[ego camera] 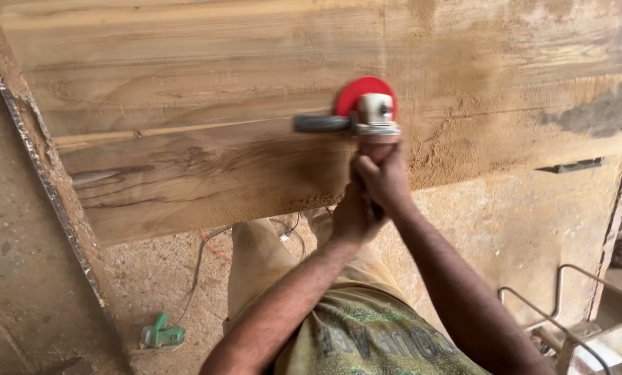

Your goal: The person uses a handheld angle grinder with a sanding disc to smooth the surface of a large wooden plank. They move the tool back and forth across the wood, generating sawdust, and continue sanding different sections of the plank throughout the clip.

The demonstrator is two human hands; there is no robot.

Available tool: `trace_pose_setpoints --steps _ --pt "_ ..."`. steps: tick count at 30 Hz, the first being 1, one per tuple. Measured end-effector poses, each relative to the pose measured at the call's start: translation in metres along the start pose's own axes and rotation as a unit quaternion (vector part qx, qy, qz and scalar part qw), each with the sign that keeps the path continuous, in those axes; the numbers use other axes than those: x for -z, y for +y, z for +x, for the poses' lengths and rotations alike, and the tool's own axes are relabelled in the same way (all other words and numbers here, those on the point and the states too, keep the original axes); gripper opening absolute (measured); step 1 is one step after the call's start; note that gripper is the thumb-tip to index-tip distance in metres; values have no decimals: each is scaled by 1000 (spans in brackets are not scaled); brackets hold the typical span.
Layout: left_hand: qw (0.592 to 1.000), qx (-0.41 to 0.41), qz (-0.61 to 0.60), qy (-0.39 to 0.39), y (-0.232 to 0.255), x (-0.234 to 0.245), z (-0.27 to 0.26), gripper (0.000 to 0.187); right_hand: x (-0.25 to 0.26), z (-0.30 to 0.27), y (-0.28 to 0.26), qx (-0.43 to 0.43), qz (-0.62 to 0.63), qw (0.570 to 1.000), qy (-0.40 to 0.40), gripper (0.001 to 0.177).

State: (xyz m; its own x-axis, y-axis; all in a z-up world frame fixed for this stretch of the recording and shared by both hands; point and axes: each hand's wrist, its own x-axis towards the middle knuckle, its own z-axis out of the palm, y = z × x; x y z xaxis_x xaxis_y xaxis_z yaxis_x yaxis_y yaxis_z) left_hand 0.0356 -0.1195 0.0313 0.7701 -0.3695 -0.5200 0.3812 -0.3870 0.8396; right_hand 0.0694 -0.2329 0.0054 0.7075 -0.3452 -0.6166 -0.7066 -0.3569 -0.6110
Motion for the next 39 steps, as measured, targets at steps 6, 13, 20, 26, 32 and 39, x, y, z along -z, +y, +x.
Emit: trace_pose_setpoints --steps 6,13,20,26,32,39 --pt "988 78 100 -87 23 -16 4 111 28 -2 40 57 5 994 92 77" --pt "995 17 49 80 -47 48 -17 86 -73 -8 -24 148 -47 988 -7 70" --pt "937 -75 70 334 -96 138 -22 75 -185 -28 -146 185 -168 941 -227 92" --pt "952 -10 26 306 -90 147 -25 83 -183 -31 -161 176 -149 949 -217 92" --pt "946 -100 231 206 -56 90 -12 94 -110 -15 -116 91 -135 979 -125 95" --pt "998 39 15 56 -7 56 6 101 -48 6 -67 4 -52 998 -26 83"
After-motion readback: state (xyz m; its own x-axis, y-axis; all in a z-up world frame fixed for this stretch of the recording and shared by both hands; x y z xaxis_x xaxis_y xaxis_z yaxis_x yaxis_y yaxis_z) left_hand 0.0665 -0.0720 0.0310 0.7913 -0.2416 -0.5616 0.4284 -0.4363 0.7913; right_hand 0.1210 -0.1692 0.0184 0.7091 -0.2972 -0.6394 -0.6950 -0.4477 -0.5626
